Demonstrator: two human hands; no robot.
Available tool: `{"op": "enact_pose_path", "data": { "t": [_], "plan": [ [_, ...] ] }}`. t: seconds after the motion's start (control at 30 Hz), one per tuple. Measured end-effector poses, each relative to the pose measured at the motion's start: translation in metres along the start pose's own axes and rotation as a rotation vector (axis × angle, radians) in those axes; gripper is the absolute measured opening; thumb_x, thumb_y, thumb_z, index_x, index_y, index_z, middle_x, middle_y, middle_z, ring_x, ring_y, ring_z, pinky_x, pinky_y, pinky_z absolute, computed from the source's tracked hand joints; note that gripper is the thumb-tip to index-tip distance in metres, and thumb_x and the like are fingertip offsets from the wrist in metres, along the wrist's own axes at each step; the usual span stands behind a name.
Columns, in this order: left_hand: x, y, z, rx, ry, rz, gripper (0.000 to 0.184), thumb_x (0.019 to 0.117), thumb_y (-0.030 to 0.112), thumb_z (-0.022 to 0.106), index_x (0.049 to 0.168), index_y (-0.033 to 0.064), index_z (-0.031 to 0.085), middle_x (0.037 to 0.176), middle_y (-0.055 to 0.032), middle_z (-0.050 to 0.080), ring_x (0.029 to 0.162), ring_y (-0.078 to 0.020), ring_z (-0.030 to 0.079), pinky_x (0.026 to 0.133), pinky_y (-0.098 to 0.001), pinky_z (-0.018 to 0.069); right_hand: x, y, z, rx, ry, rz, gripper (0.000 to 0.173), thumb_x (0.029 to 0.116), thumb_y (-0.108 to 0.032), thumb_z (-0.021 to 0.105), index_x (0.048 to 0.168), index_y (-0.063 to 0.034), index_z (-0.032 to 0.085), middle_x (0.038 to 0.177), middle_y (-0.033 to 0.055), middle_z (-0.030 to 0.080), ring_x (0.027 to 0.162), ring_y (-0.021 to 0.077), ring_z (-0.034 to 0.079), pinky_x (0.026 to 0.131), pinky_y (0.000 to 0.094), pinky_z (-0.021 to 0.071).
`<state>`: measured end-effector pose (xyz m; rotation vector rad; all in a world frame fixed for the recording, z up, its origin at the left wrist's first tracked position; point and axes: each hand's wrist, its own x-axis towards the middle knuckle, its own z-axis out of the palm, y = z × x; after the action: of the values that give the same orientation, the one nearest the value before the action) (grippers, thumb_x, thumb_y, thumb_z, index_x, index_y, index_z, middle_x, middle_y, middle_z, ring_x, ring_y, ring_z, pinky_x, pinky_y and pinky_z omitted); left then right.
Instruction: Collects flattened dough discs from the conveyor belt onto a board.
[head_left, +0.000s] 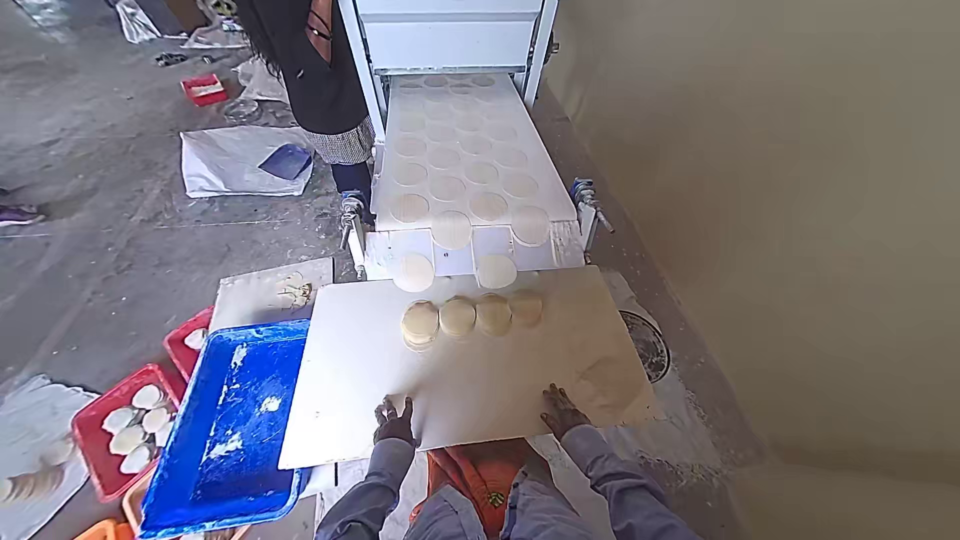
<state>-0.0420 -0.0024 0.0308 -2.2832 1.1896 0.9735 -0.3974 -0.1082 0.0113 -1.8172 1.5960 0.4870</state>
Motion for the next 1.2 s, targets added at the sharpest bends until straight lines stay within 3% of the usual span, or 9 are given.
{"op": "enact_pose_path", "data": {
  "t": [0.27,0.77,0.93,1.0,1.03,1.1,1.13,1.17,1.2],
  "plan": [
    [0.011,0.009,-0.009,0.028,-0.037,-0.031,0.123,0.0718,0.029,0.092,0.164,0.0365,0.013,0.17,-0.0233,0.001,0.151,-0.0548,0.017,0.098,-0.0648,0.0506,0.006,-0.002,-0.009,-0.025,-0.013,-0.006,0.07,0.1032,-0.037,0.06,0.163,-0.0169,0.03,0.174,0.0042,0.013,0.16,0.0278,0.013,0.125,0.0518,0.0267],
    [0.024,0.032,-0.026,0.038,-0.091,-0.07,0.126,0.0736,0.022,0.091,0.165,0.0369,0.006,0.168,-0.0285,-0.001,0.15,-0.0569,0.018,0.099,-0.0631,0.0507,0.01,0.005,-0.012,-0.075,-0.022,-0.095,0.07,0.103,-0.031,0.061,0.163,-0.0123,0.031,0.173,0.0077,0.015,0.16,0.0274,0.013,0.128,0.0447,0.0223],
    [0.024,0.03,-0.035,-0.002,-0.116,-0.051,0.114,0.0791,0.02,0.087,0.164,0.0361,0.013,0.168,-0.0293,-0.001,0.151,-0.0558,0.013,0.104,-0.0644,0.0457,0.013,0.009,-0.018,-0.032,-0.007,-0.103,0.055,0.1039,-0.037,0.059,0.154,-0.0157,0.049,0.17,0.0059,0.029,0.157,0.0273,0.027,0.125,0.0495,0.0289],
    [0.024,0.014,-0.039,-0.198,-0.01,0.057,0.076,0.0877,0.023,0.08,0.155,0.0263,0.045,0.166,-0.0238,0.021,0.152,-0.0463,0.024,0.115,-0.0579,0.0391,0.017,0.012,-0.036,0.236,0.032,-0.038,0.043,0.1042,-0.033,0.06,0.143,-0.0132,0.062,0.155,0.0048,0.053,0.144,0.0228,0.049,0.118,0.0485,0.0398],
    [0.029,0.002,-0.037,-0.409,0.121,0.128,0.054,0.0892,0.02,0.079,0.14,0.0144,0.062,0.157,-0.0219,0.041,0.147,-0.0411,0.036,0.117,-0.0534,0.0373,0.02,0.013,-0.049,0.565,0.137,0.014,0.035,0.1038,-0.022,0.062,0.133,-0.0034,0.067,0.137,0.0124,0.067,0.127,0.0249,0.064,0.109,0.0457,0.0498],
    [0.045,-0.016,-0.035,-0.889,0.333,0.137,0.033,0.0904,0.014,0.079,0.119,-0.0008,0.072,0.13,-0.0225,0.065,0.124,-0.0346,0.061,0.105,-0.0478,0.0494,0.026,0.012,-0.079,1.272,0.35,0.188,0.037,0.1118,-0.015,0.039,0.135,0.0071,0.056,0.122,0.0236,0.069,0.101,0.0306,0.072,0.086,0.0444,0.0584],
    [0.049,-0.021,-0.041,-1.156,0.381,0.066,0.03,0.0939,0.01,0.074,0.118,-0.0068,0.069,0.121,-0.0244,0.068,0.112,-0.033,0.067,0.097,-0.0463,0.0541,0.026,0.013,-0.098,1.587,0.451,0.243,0.052,0.1141,-0.033,0.021,0.141,0.0015,0.05,0.122,0.0216,0.067,0.1,0.0304,0.07,0.081,0.0455,0.0576],
    [0.055,-0.025,-0.052,-1.467,0.401,-0.014,0.028,0.1014,0.008,0.062,0.122,-0.0116,0.063,0.116,-0.0263,0.068,0.1,-0.0318,0.069,0.088,-0.045,0.0564,0.027,0.017,-0.119,1.849,0.501,0.226,0.075,0.1076,-0.061,0.009,0.146,-0.0072,0.044,0.126,0.0172,0.064,0.104,0.0299,0.068,0.082,0.0481,0.056],
    [0.061,-0.028,-0.067,-1.791,0.386,-0.09,0.036,0.11,0.018,0.044,0.13,-0.0102,0.054,0.113,-0.0244,0.065,0.091,-0.0291,0.067,0.08,-0.042,0.0558,0.034,0.024,-0.137,2.008,0.533,0.182,0.09,0.0972,-0.079,0.006,0.147,-0.0138,0.044,0.127,0.0136,0.064,0.105,0.03,0.068,0.082,0.0504,0.0568]
  ]
}}
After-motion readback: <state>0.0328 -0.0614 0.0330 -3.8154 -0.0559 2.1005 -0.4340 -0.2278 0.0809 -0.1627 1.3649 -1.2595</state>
